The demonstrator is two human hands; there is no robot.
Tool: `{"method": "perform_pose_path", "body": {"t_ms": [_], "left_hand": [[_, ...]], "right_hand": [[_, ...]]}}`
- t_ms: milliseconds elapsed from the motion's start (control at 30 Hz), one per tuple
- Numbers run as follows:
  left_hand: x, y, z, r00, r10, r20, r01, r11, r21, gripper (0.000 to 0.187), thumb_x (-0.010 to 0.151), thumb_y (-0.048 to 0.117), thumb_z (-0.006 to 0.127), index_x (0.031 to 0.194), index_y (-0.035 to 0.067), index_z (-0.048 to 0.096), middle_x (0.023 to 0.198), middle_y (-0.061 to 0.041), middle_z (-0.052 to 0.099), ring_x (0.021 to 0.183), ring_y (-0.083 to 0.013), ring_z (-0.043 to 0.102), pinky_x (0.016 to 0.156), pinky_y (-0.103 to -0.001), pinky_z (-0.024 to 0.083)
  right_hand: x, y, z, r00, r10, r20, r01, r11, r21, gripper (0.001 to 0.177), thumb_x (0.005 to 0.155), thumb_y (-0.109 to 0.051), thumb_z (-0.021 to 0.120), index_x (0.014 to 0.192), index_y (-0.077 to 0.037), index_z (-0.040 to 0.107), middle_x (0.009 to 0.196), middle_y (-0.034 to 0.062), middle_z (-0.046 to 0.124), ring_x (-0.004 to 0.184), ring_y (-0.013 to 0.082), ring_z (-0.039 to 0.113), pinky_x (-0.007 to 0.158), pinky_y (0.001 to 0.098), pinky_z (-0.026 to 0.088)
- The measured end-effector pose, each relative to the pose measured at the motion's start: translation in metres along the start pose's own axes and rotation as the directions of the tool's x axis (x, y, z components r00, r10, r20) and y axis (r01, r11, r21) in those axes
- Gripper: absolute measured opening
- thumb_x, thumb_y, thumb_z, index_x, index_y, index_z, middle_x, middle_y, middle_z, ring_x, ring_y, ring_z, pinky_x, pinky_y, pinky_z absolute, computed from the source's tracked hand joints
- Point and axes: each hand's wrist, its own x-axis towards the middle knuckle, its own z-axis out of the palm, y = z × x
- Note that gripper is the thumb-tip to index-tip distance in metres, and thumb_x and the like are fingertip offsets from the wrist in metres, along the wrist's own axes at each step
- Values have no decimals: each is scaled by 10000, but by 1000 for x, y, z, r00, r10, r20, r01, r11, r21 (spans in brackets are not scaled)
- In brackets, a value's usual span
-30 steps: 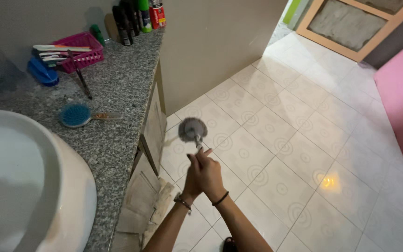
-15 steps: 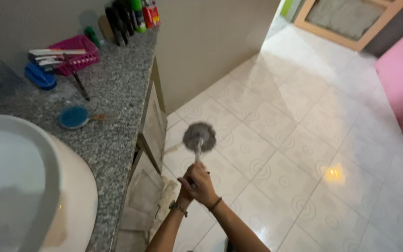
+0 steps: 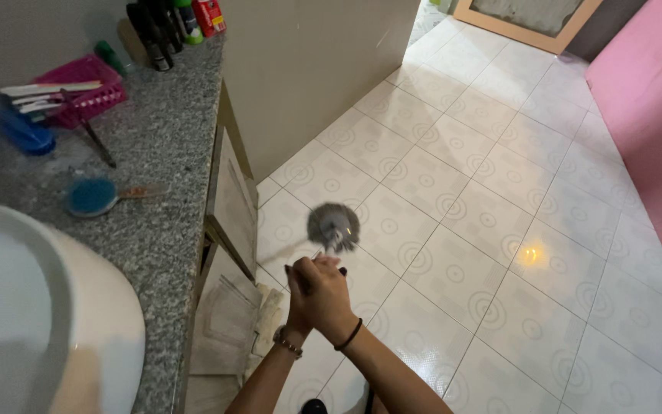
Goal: The person mops the tiled floor of a room, then moves to a bucket to rinse and wring the mop head by spinning it in a centrifugal dryer.
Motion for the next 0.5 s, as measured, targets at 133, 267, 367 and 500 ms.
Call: {"method": "perform_pose_path", "body": {"t_ms": [133,267,367,500], "left_hand": [[6,28,26,993,90,77,-99,986,137,423,1121,297,446,1357,-47,519,1252,-113,628,1145,-190,612,1015,-364,520],[18,-22,9,998,51,47,-55,995,87,498,1077,303,478,1453,-24,470,1227,-92,616,1121,-176,594,997,-353,511],[37,-83,-25,996,-40,75,38,999,36,490,1073,283,480,1474,0,464,1197,-71,607,1096,-157,579,991,-334,503],[59,-131,-45,969,-189,161,152,964,220,483,1063,239,492,1494,24,455,1208,-38,600,1106,-121,553,1023,-294,473]], "right_hand": [[9,7,-11,993,-113,-36,115,991,62,190,858,-118,806,813,-84,625,717,70,650,668,272,632,645,401,507],[-1,55,1,988,-155,16,152,981,120,197,819,-92,831,791,-78,636,733,83,629,700,270,607,615,398,493],[-22,100,20,977,-202,69,196,977,89,204,828,-112,824,823,-67,625,789,115,616,792,316,587,672,419,502],[-41,155,31,987,22,156,-23,1000,5,192,845,-126,803,857,-58,623,841,138,628,821,321,612,680,420,509]]}}
